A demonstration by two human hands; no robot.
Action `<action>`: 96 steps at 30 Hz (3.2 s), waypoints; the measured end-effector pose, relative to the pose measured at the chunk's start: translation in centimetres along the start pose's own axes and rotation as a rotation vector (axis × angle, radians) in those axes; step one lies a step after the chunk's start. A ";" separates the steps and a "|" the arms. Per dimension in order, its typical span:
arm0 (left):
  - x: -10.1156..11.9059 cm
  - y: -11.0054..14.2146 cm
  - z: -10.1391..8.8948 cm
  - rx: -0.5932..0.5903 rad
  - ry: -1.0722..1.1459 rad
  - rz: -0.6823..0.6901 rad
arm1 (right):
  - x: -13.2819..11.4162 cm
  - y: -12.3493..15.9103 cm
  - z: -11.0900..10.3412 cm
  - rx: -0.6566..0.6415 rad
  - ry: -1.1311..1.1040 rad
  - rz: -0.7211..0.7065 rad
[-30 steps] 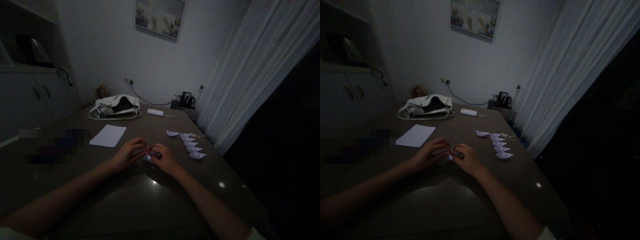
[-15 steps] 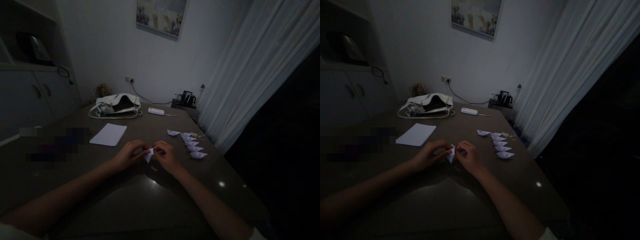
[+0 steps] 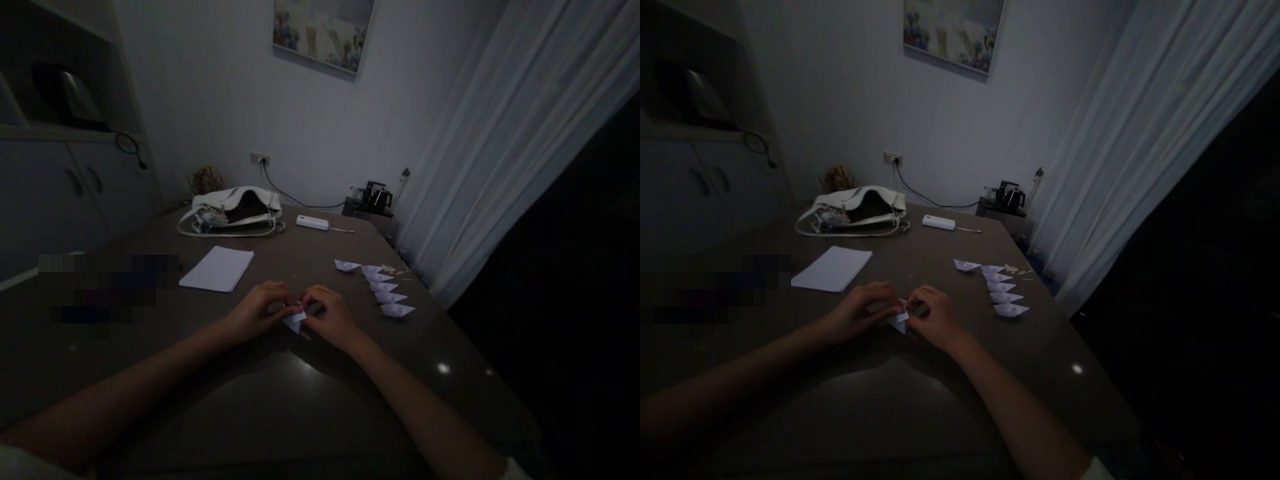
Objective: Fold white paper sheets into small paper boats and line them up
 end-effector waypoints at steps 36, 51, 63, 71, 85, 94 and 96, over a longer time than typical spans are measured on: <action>-4.3 -0.5 0.3 0.004 0.285 -0.346 | 3.5 0.4 -0.3 0.201 -0.341 0.240; 0.2 0.4 -0.2 0.043 -0.325 0.062 | 3.1 0.6 2.0 0.128 -0.669 0.332; -0.1 0.0 -1.3 0.138 -0.055 -0.008 | 3.0 0.4 1.7 -0.001 -0.580 0.294; 0.0 0.2 -0.6 0.071 -0.027 0.025 | 3.0 0.6 2.3 -0.003 -0.575 0.288; -0.4 0.1 -0.6 0.140 0.081 -0.092 | 2.9 0.4 1.8 0.014 -0.355 0.204; 0.2 0.0 0.3 0.083 0.074 -0.070 | 3.0 0.6 1.2 0.073 -0.107 0.232; 0.3 -0.1 0.5 0.080 0.070 -0.069 | 2.9 0.6 1.2 0.078 -0.080 0.233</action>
Point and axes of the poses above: each hand's wrist, its own y-axis away from the middle knuckle, its own z-axis out of the palm, x = y × z, the point moved 7 cm from there along -y, towards the middle knuckle, and after that the axes turned 11 degrees about -z, right-handed, at the moved point
